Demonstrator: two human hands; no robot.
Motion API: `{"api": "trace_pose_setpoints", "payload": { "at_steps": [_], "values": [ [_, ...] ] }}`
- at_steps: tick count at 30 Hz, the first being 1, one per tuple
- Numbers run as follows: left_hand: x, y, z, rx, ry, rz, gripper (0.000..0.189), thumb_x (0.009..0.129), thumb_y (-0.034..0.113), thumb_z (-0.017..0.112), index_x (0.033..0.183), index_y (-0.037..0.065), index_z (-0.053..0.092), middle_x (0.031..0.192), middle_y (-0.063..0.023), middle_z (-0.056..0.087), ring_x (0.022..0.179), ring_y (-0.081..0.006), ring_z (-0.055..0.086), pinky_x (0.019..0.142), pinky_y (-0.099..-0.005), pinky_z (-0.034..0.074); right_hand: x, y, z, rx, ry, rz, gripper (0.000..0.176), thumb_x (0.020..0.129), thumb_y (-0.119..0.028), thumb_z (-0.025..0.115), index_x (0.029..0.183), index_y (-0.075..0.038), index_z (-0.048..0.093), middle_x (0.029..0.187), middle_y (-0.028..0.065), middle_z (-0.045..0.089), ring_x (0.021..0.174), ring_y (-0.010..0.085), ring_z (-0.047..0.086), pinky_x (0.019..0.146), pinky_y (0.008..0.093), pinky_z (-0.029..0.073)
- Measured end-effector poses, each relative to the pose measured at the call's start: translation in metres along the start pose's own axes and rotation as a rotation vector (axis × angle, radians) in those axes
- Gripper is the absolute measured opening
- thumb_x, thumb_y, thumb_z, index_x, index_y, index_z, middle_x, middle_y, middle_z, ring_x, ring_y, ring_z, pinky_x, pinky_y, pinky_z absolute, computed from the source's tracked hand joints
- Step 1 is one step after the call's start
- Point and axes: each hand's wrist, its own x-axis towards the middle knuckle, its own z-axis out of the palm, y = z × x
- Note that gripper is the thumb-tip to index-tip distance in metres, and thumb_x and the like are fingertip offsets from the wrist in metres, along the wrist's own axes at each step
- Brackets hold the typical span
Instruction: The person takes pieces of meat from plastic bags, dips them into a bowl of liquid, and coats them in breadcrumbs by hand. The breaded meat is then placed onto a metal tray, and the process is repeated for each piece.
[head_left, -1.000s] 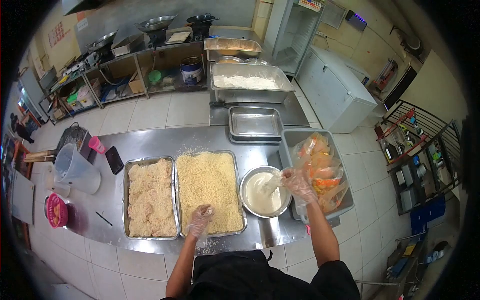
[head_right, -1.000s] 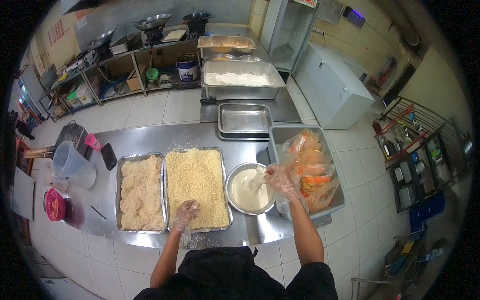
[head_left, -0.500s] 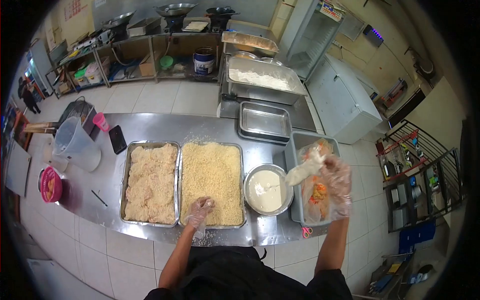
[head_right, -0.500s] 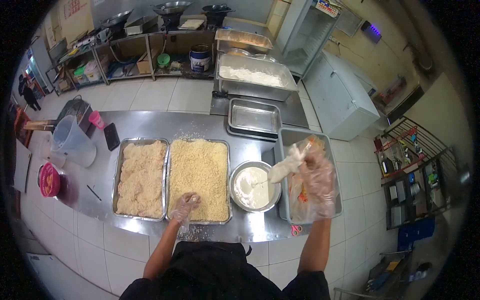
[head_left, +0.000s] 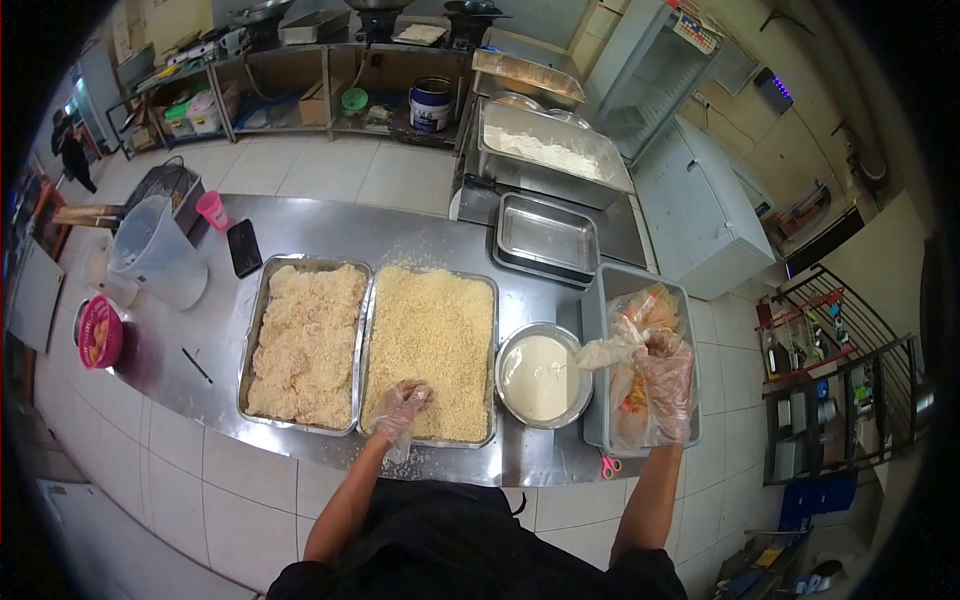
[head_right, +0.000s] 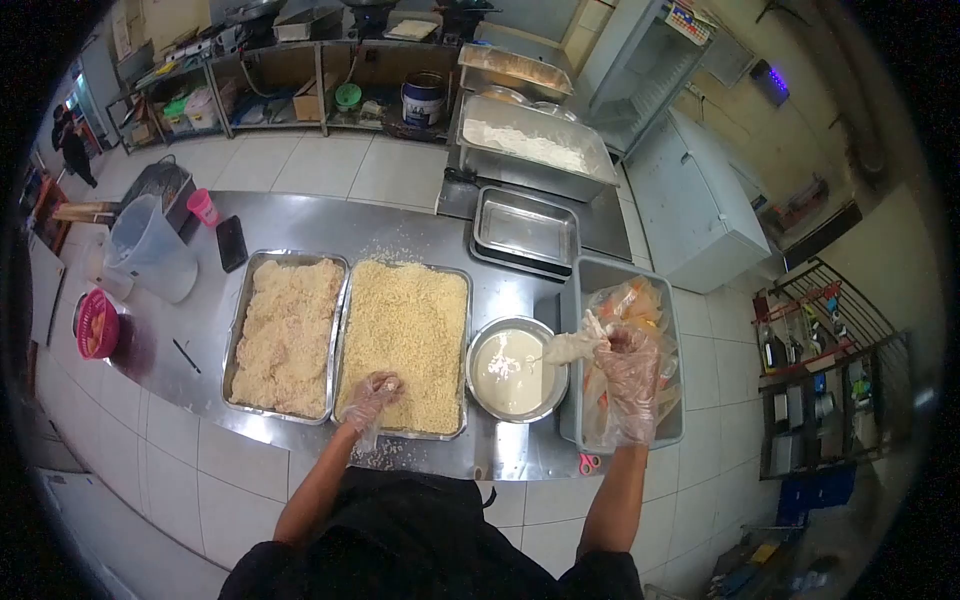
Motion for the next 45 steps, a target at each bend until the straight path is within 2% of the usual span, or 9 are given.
{"api": "trace_pose_setpoints", "payload": {
  "at_steps": [6,12,15,18,28,34,37,41,45],
  "values": [
    [0.003,-0.002,-0.002,-0.026,-0.006,0.016,0.036,0.092,0.017,0.062,0.118,-0.006,0.052,0.107,-0.014,0.063,0.095,-0.0206,0.064,0.081,-0.0297,0.055,0.005,0.082,0.024,-0.369,-0.018,0.026,0.013,0.079,0.001,0.061,0.091,0.002,0.066,0.081,0.0055,0.067,0.073,0.0115,0.062,0.066,0.0256,0.05],
    [0.008,-0.017,-0.008,-0.066,-0.013,0.032,0.033,0.092,0.017,0.063,0.114,-0.004,0.054,0.104,-0.012,0.064,0.091,-0.0193,0.065,0.078,-0.029,0.055,-0.006,0.011,0.0,-0.138,0.052,-0.006,0.013,0.078,0.001,0.063,0.09,0.002,0.066,0.079,0.0047,0.065,0.073,0.0133,0.062,0.066,0.0274,0.05],
    [0.006,-0.011,-0.006,-0.093,-0.012,0.034,0.032,0.092,0.018,0.063,0.114,-0.003,0.055,0.102,-0.0114,0.064,0.089,-0.0189,0.065,0.078,-0.029,0.055,-0.004,0.073,0.003,-0.018,-0.024,-0.068,0.013,0.078,0.002,0.063,0.091,0.002,0.065,0.08,0.0042,0.065,0.073,0.0122,0.061,0.067,0.0264,0.05],
    [0.006,-0.01,-0.005,-0.093,-0.015,0.04,0.031,0.092,0.018,0.063,0.113,-0.003,0.055,0.101,-0.0111,0.064,0.089,-0.019,0.065,0.079,-0.0295,0.055,-0.011,0.077,0.021,-0.253,-0.064,0.039,0.013,0.078,0.001,0.064,0.092,0.001,0.064,0.08,0.0031,0.064,0.073,0.0115,0.061,0.066,0.0258,0.05],
    [0.008,-0.011,-0.008,-0.123,-0.026,0.05,0.029,0.091,0.016,0.063,0.112,-0.003,0.055,0.101,-0.0101,0.064,0.09,-0.0183,0.064,0.081,-0.0291,0.055,-0.011,0.061,0.046,-0.194,-0.117,0.131,0.014,0.078,0.002,0.066,0.092,0.001,0.064,0.077,0.0034,0.065,0.068,0.0104,0.061,0.063,0.0245,0.05],
    [0.001,0.01,-0.014,-0.001,-0.032,0.019,0.039,0.09,0.017,0.064,0.123,-0.002,0.052,0.113,-0.012,0.061,0.099,-0.0195,0.062,0.084,-0.0299,0.053,0.008,-0.001,0.101,0.121,-0.231,-0.043,0.014,0.079,0.0,0.07,0.092,0.0,0.064,0.08,0.0038,0.065,0.07,0.0103,0.061,0.064,0.0238,0.05],
    [-0.01,0.024,-0.023,0.173,0.032,0.131,0.041,0.089,0.015,0.064,0.125,0.0,0.052,0.116,-0.0117,0.061,0.103,-0.0211,0.061,0.088,-0.0315,0.049,0.002,-0.021,0.13,-0.098,-0.252,-0.252,0.013,0.083,-0.006,0.071,0.091,0.0,0.064,0.081,0.001,0.062,0.073,0.0066,0.056,0.065,0.0215,0.046],
    [-0.017,0.03,-0.04,0.337,0.129,0.227,0.04,0.087,0.014,0.063,0.123,0.0,0.054,0.115,-0.0113,0.062,0.105,-0.0223,0.06,0.093,-0.0332,0.045,-0.034,0.014,0.183,-0.082,-0.537,-0.408,0.018,0.072,-0.007,0.073,0.087,-0.004,0.064,0.086,0.0113,0.066,0.081,0.028,0.064,0.076,0.0371,0.05],
    [-0.006,0.024,-0.054,0.404,0.164,0.391,0.041,0.085,0.016,0.062,0.123,0.001,0.054,0.109,-0.0125,0.065,0.1,-0.0225,0.061,0.091,-0.0323,0.046,-0.068,0.118,0.195,-0.315,-0.781,-0.485,0.019,0.077,-0.014,0.07,0.094,-0.007,0.065,0.095,0.0109,0.066,0.092,0.0312,0.062,0.087,0.0405,0.049]
  ]
}}
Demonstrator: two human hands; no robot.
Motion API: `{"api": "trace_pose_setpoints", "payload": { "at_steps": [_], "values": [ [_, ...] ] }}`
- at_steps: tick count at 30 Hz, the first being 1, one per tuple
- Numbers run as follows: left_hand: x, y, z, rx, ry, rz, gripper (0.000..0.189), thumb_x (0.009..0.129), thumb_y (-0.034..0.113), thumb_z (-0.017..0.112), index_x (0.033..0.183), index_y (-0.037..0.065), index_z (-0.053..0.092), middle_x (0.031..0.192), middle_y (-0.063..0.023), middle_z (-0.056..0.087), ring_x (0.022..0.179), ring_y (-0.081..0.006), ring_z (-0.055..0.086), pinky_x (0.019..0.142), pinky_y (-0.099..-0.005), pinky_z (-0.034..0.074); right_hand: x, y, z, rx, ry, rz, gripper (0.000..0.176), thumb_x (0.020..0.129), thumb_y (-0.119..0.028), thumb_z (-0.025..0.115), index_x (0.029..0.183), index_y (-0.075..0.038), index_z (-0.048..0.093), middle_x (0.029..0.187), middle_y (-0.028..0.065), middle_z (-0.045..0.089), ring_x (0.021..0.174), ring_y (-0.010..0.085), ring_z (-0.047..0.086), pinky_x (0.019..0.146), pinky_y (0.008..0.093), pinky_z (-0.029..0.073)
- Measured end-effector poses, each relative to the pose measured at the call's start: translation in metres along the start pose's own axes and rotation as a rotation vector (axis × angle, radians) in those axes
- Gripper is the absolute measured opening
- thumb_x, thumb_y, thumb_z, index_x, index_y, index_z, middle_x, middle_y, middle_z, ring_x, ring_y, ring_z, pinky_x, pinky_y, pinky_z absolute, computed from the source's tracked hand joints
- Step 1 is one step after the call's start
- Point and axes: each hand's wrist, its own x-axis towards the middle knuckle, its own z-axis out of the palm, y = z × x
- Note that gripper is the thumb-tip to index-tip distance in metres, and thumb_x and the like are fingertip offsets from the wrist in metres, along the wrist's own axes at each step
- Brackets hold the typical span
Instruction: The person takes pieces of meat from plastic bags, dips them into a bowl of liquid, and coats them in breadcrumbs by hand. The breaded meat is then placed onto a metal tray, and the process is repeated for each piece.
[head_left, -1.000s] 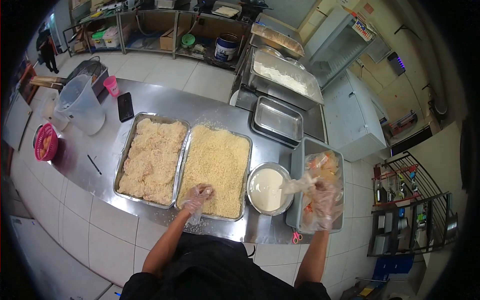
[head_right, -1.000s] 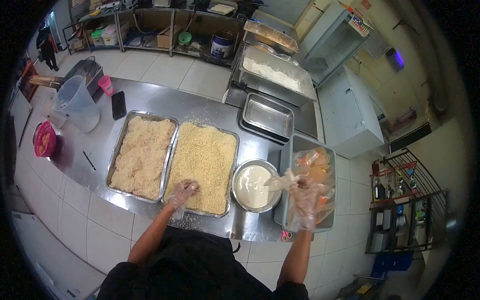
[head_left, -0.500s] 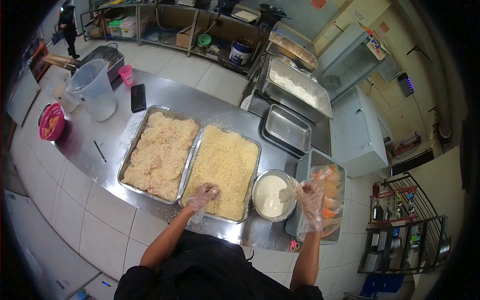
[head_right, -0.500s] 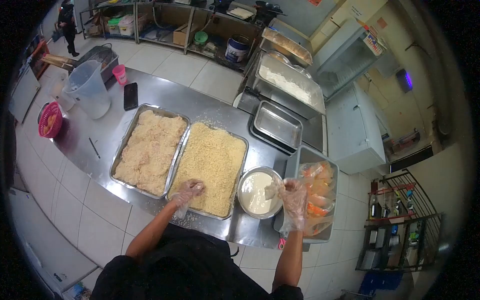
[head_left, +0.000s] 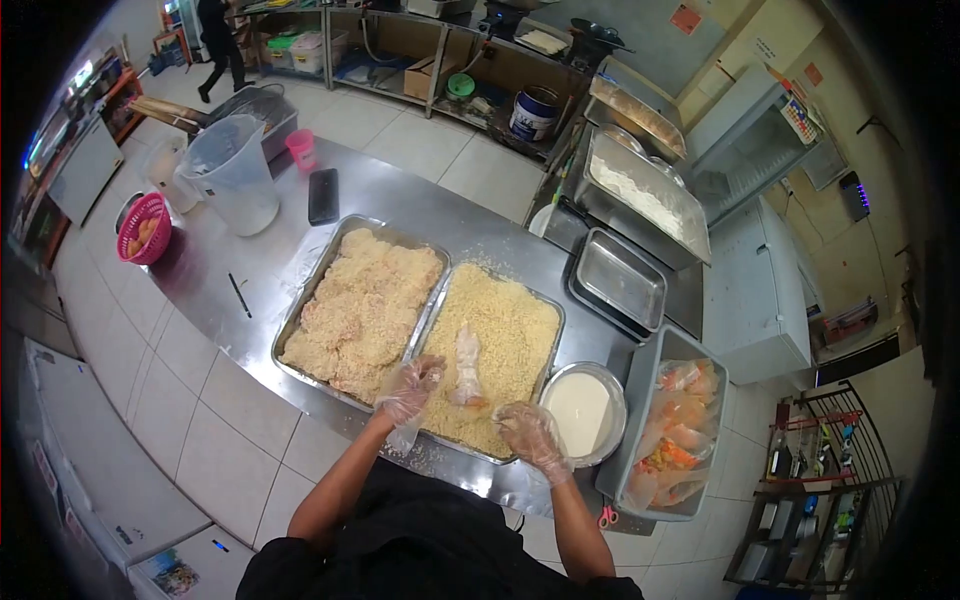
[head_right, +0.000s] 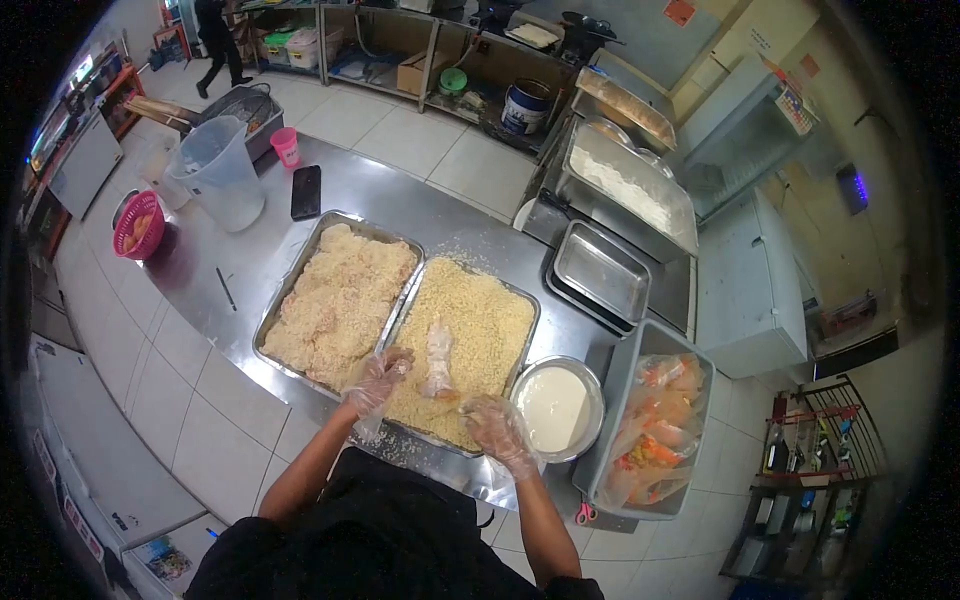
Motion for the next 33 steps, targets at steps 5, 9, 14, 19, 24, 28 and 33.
{"api": "trace_pose_setpoints", "payload": {
  "at_steps": [5,9,14,19,24,28,33],
  "values": [
    [0.047,0.061,0.0,0.34,-0.182,-0.217,0.045,0.086,0.011,0.057,0.129,0.0,0.049,0.129,-0.0147,0.053,0.11,-0.0198,0.055,0.093,-0.0313,0.046,0.038,0.041,-0.015,-0.104,0.055,0.0,0.046,0.075,-0.014,0.07,0.118,-0.008,0.056,0.121,0.0177,0.057,0.107,0.0363,0.057,0.094,0.0417,0.046],
    [0.079,0.039,0.027,1.589,-0.496,0.219,0.048,0.087,0.015,0.051,0.131,-0.005,0.045,0.13,-0.0181,0.053,0.113,-0.0262,0.055,0.095,-0.0334,0.044,0.088,0.066,0.008,-0.402,-0.065,0.086,0.065,0.079,-0.013,0.065,0.138,-0.012,0.039,0.139,0.0218,0.043,0.129,0.0339,0.042,0.105,0.0403,0.038],
    [0.104,-0.026,0.031,1.692,-0.689,0.135,0.044,0.086,0.017,0.051,0.124,-0.005,0.053,0.119,-0.0198,0.061,0.111,-0.0304,0.057,0.095,-0.0367,0.043,0.115,0.087,0.032,-0.392,-0.408,0.327,0.092,0.068,-0.019,0.077,0.145,-0.014,0.028,0.141,0.0202,0.042,0.127,0.0343,0.045,0.106,0.0374,0.038],
    [0.09,0.028,0.021,1.227,-0.385,0.024,0.032,0.08,0.014,0.055,0.107,-0.001,0.064,0.114,-0.0181,0.063,0.105,-0.0298,0.061,0.091,-0.0336,0.047,0.12,0.061,-0.009,0.357,-0.411,0.411,0.101,0.061,-0.024,0.083,0.145,-0.014,0.028,0.144,0.0186,0.039,0.129,0.0329,0.044,0.108,0.0355,0.035],
    [0.035,0.0,0.019,1.676,-0.398,0.529,0.03,0.081,0.015,0.056,0.105,0.0,0.066,0.108,-0.0184,0.065,0.103,-0.0292,0.063,0.087,-0.0334,0.049,0.082,0.055,0.005,-0.312,-0.305,0.006,0.099,0.064,-0.031,0.082,0.142,-0.004,0.029,0.146,0.0205,0.033,0.132,0.0308,0.038,0.109,0.0355,0.031],
    [0.033,-0.013,0.025,1.374,-0.556,-0.088,0.033,0.081,0.027,0.059,0.101,0.002,0.068,0.115,-0.0174,0.063,0.108,-0.0289,0.06,0.094,-0.0333,0.046,0.079,0.089,0.035,0.182,-0.551,0.751,0.082,0.076,-0.033,0.072,0.141,-0.003,0.033,0.119,0.0198,0.058,0.108,0.0308,0.057,0.095,0.0363,0.045],
    [0.023,0.007,0.027,0.99,-0.297,-0.17,0.05,0.074,0.026,0.067,0.116,0.0,0.058,0.113,-0.0178,0.062,0.106,-0.0321,0.059,0.095,-0.0331,0.044,0.068,0.014,-0.014,0.202,-0.248,0.159,0.059,0.079,-0.034,0.07,0.124,0.0,0.051,0.088,0.0155,0.066,0.08,0.0301,0.065,0.073,0.0402,0.051]
  ]
}}
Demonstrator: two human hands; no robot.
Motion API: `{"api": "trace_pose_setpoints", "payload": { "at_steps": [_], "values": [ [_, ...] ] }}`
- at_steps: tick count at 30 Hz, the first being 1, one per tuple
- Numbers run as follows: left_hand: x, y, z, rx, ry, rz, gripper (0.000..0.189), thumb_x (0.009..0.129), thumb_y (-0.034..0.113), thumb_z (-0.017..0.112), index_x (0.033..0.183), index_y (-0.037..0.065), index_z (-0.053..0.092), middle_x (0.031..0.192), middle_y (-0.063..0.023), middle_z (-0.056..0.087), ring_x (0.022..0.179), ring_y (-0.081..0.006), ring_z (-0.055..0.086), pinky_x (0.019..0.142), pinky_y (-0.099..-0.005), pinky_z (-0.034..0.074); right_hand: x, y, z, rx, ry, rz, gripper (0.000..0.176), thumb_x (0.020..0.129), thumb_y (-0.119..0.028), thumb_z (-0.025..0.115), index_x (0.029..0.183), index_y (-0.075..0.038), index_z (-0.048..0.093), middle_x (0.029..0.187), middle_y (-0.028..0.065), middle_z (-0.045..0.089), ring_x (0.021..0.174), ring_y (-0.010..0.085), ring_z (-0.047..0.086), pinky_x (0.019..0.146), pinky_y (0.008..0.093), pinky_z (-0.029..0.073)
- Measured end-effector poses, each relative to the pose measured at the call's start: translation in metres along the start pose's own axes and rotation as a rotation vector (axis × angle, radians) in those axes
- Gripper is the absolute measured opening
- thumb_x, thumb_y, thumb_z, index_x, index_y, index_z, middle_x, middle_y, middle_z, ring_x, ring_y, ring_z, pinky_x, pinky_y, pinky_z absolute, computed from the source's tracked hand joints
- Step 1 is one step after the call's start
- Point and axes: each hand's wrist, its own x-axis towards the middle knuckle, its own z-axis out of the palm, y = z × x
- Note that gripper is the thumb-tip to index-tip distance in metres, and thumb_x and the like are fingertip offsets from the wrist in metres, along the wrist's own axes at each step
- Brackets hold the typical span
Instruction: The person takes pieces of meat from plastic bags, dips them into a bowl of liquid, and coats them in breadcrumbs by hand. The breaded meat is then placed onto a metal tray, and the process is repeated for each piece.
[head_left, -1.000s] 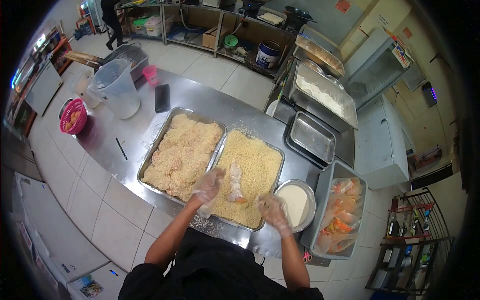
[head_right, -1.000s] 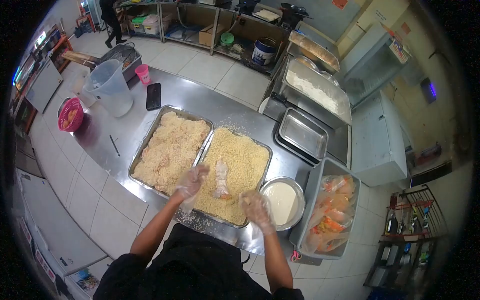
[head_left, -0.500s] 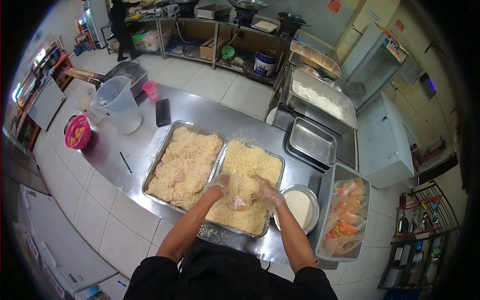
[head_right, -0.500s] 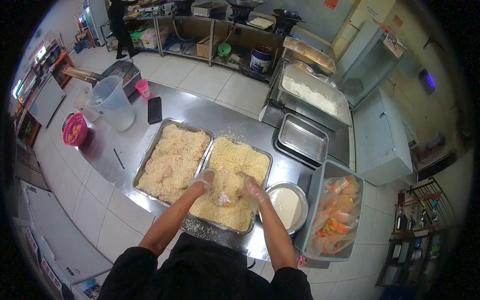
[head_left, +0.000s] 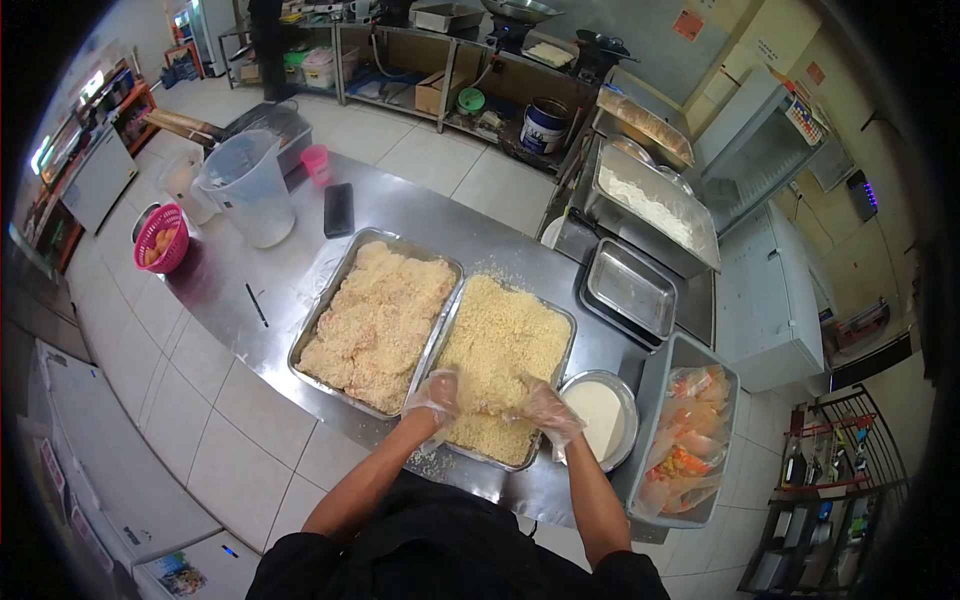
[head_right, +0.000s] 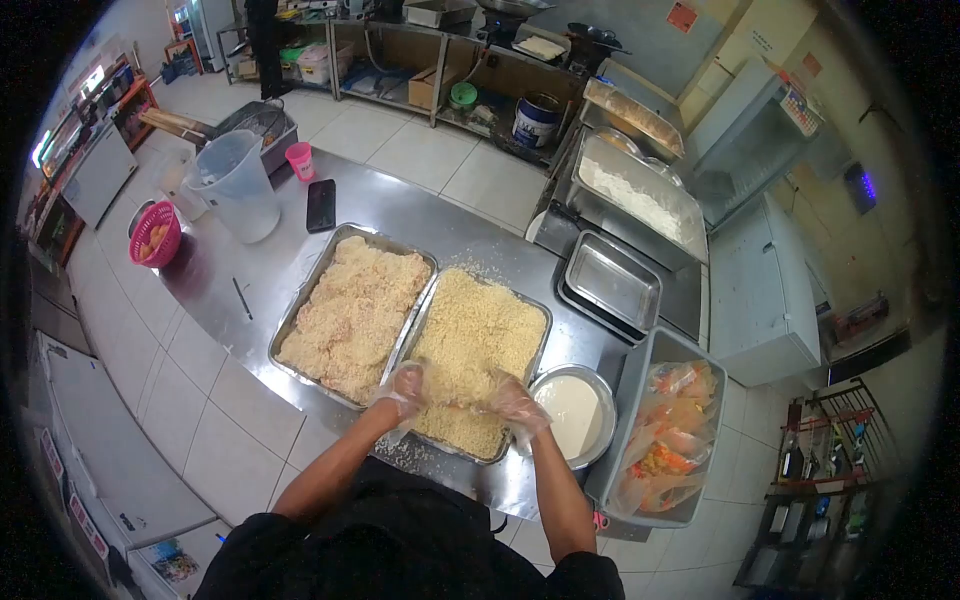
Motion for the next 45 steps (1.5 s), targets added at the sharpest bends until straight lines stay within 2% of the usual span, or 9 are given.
{"api": "trace_pose_setpoints", "payload": {
  "at_steps": [8,11,14,16,19,26,30,34,45],
  "values": [
    [-0.043,-0.009,-0.017,-0.395,0.195,0.22,0.071,0.074,0.02,0.065,0.138,0.002,0.039,0.134,-0.0215,0.046,0.124,-0.0344,0.046,0.104,-0.0339,0.037,0.01,-0.005,0.041,-0.457,0.081,0.114,0.018,0.083,-0.013,0.057,0.096,-0.001,0.057,0.08,0.0203,0.063,0.08,0.0364,0.063,0.071,0.0449,0.05],
    [-0.061,-0.005,-0.029,-0.364,0.18,0.15,0.07,0.076,0.021,0.064,0.138,0.002,0.038,0.133,-0.0213,0.047,0.122,-0.0347,0.047,0.104,-0.0359,0.039,0.041,0.102,0.123,-0.389,0.373,-0.322,0.012,0.083,-0.013,0.057,0.087,-0.002,0.059,0.068,0.0193,0.059,0.07,0.0353,0.063,0.061,0.0458,0.047],
    [-0.069,-0.015,-0.024,-0.326,0.18,0.074,0.068,0.079,0.024,0.063,0.138,0.002,0.038,0.133,-0.0211,0.047,0.121,-0.0349,0.048,0.103,-0.0378,0.039,0.071,0.025,0.076,-0.469,0.248,-0.228,0.017,0.084,-0.018,0.057,0.081,-0.002,0.06,0.069,0.0225,0.057,0.071,0.0349,0.062,0.06,0.046,0.045],
    [-0.077,-0.019,-0.016,-0.349,0.213,0.073,0.067,0.08,0.026,0.062,0.137,0.001,0.038,0.133,-0.0211,0.048,0.12,-0.0353,0.049,0.103,-0.0387,0.039,0.104,0.068,0.077,-0.15,0.149,-0.07,0.019,0.085,-0.02,0.057,0.082,-0.002,0.06,0.07,0.0245,0.056,0.07,0.0356,0.062,0.061,0.046,0.046],
    [-0.088,-0.014,-0.03,-0.343,0.132,0.02,0.064,0.081,0.027,0.061,0.135,0.001,0.04,0.131,-0.0213,0.049,0.119,-0.0358,0.05,0.102,-0.039,0.04,0.166,0.147,0.082,-0.464,0.089,-0.068,0.021,0.085,-0.023,0.056,0.086,-0.002,0.06,0.075,0.0246,0.058,0.073,0.0352,0.062,0.064,0.0446,0.047],
    [-0.103,-0.015,-0.033,-0.317,0.241,0.094,0.06,0.082,0.027,0.057,0.135,0.002,0.041,0.13,-0.0234,0.049,0.119,-0.0366,0.049,0.102,-0.039,0.04,0.168,0.069,0.022,-0.514,-0.269,-0.051,0.029,0.081,-0.025,0.055,0.102,-0.006,0.061,0.102,0.017,0.064,0.091,0.0296,0.061,0.079,0.0404,0.049],
    [-0.101,-0.009,-0.026,-0.325,0.165,0.106,0.06,0.083,0.029,0.058,0.135,0.004,0.041,0.127,-0.0243,0.052,0.116,-0.0377,0.052,0.1,-0.0407,0.042,0.176,0.141,0.043,-1.224,-0.202,-0.264,0.044,0.075,-0.027,0.056,0.111,-0.003,0.06,0.102,0.0186,0.063,0.092,0.0299,0.061,0.084,0.0393,0.048],
    [-0.097,-0.013,-0.016,-0.501,0.081,0.144,0.06,0.083,0.03,0.057,0.134,0.003,0.041,0.12,-0.0242,0.056,0.108,-0.038,0.056,0.094,-0.0416,0.045,0.17,0.164,0.042,-1.133,-0.381,-0.096,0.06,0.073,-0.036,0.059,0.118,0.003,0.055,0.102,0.0201,0.061,0.1,0.03,0.058,0.09,0.0363,0.046],
    [-0.082,-0.009,0.0,-0.231,0.11,0.193,0.064,0.083,0.035,0.056,0.135,0.001,0.04,0.125,-0.0247,0.052,0.113,-0.0377,0.053,0.098,-0.0409,0.042,0.058,-0.034,-0.062,-0.704,-0.015,-0.309,0.047,0.084,-0.043,0.057,0.117,-0.01,0.057,0.123,0.0109,0.05,0.11,0.0262,0.05,0.095,0.0417,0.042]
  ]
}}
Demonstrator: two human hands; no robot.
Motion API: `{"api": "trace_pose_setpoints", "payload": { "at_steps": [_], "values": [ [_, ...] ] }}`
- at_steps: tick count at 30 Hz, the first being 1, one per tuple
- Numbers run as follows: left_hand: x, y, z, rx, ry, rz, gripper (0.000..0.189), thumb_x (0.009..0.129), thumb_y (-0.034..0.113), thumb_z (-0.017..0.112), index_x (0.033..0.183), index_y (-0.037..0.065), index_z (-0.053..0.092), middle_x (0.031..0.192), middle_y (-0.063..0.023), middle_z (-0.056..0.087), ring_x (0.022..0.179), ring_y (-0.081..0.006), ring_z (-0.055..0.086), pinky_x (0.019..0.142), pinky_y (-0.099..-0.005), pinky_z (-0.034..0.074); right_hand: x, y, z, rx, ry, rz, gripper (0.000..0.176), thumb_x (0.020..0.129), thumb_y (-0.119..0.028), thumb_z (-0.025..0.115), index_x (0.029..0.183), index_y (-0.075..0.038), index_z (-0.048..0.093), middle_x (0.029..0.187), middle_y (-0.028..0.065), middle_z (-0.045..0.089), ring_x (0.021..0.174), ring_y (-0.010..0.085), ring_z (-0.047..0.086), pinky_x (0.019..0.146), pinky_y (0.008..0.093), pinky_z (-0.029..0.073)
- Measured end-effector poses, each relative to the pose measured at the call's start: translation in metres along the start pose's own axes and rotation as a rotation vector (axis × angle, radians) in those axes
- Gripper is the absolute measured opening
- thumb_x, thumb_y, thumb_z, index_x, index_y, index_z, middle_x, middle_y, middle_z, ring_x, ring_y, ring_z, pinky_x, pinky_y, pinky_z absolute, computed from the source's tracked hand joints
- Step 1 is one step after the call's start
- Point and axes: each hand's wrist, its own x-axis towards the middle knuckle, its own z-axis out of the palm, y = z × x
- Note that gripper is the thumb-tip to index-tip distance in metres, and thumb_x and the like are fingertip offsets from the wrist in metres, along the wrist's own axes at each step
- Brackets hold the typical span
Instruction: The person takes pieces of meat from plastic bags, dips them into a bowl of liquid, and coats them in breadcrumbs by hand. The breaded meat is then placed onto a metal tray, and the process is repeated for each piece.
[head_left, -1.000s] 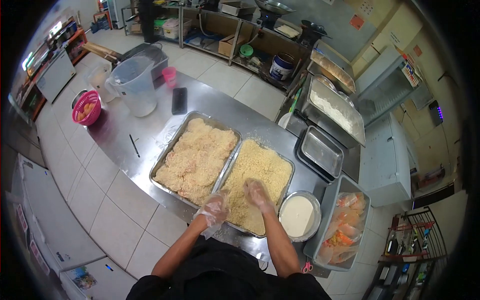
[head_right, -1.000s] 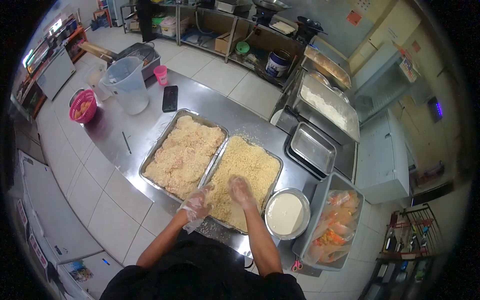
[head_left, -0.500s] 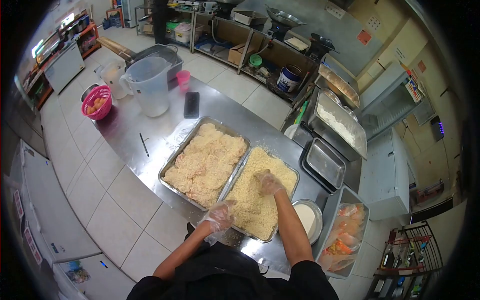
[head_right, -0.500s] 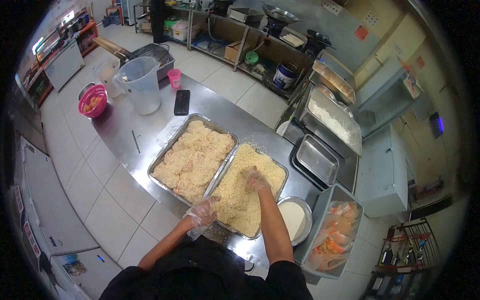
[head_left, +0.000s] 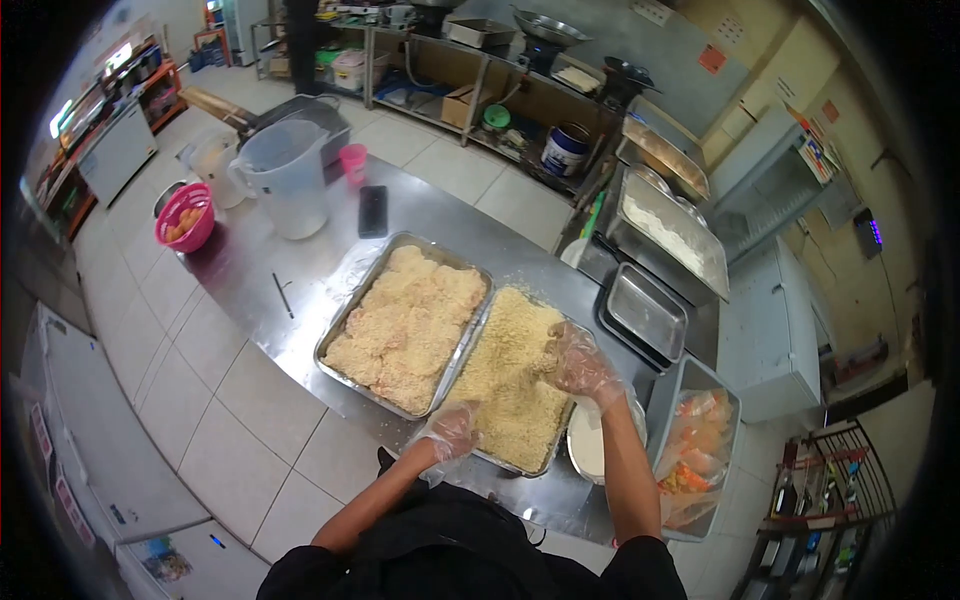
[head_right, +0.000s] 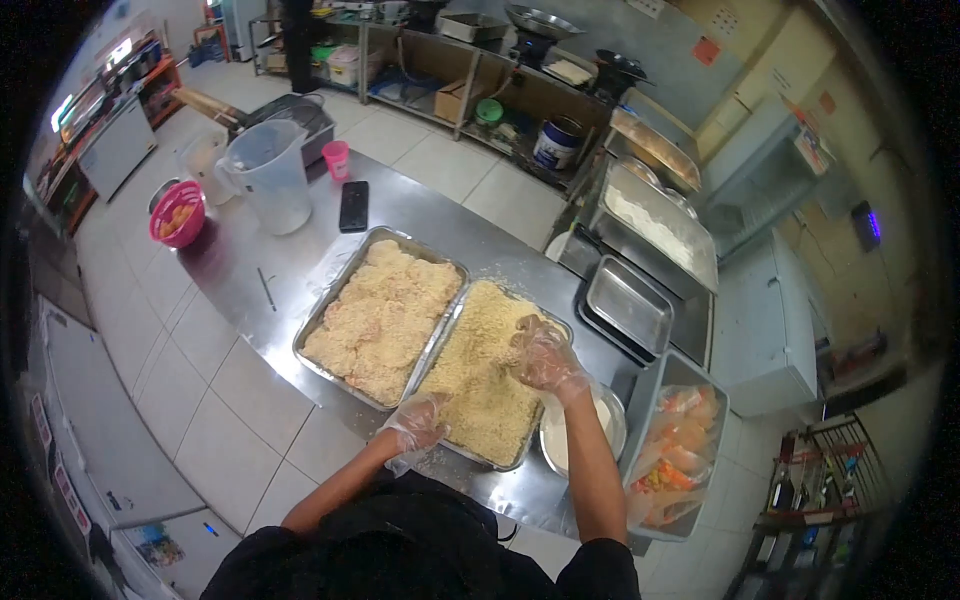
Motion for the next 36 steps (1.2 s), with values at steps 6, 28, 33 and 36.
{"api": "trace_pose_setpoints", "payload": {
  "at_steps": [6,28,33,36],
  "values": [
    [0.017,0.041,-0.023,0.205,-0.097,-0.062,0.08,0.082,0.042,0.057,0.141,-0.006,0.03,0.141,-0.0256,0.038,0.131,-0.0374,0.037,0.11,-0.0403,0.031,-0.071,-0.018,0.068,-0.253,0.161,0.104,0.059,0.09,-0.042,0.05,0.139,-0.01,0.041,0.148,0.0176,0.033,0.137,0.0344,0.029,0.115,0.0431,0.018],
    [0.125,0.059,-0.014,-0.111,0.027,0.036,0.08,0.067,0.002,0.065,0.141,-0.001,0.033,0.13,-0.0202,0.05,0.116,-0.0302,0.052,0.098,-0.0353,0.044,-0.066,-0.001,0.112,1.04,0.265,0.422,0.069,0.072,-0.009,0.07,0.13,0.007,0.038,0.087,0.0084,0.061,0.075,0.0155,0.059,0.065,0.0278,0.05],
    [0.152,0.013,-0.006,-0.048,0.377,0.226,0.083,0.066,-0.001,0.064,0.142,0.001,0.03,0.135,-0.0226,0.046,0.122,-0.0324,0.048,0.102,-0.033,0.04,-0.027,0.02,0.086,0.158,0.581,0.199,0.044,0.073,-0.017,0.069,0.109,0.003,0.053,0.083,0.0161,0.059,0.078,0.0301,0.059,0.068,0.0415,0.048],
    [0.117,0.028,-0.042,-0.083,0.366,0.11,0.076,0.072,0.007,0.061,0.142,0.003,0.031,0.129,-0.0244,0.05,0.119,-0.0354,0.05,0.101,-0.0379,0.041,0.003,0.027,0.109,0.018,0.522,0.278,0.026,0.075,-0.018,0.067,0.091,-0.002,0.056,0.075,0.0154,0.058,0.071,0.035,0.058,0.067,0.044,0.047]
  ]
}}
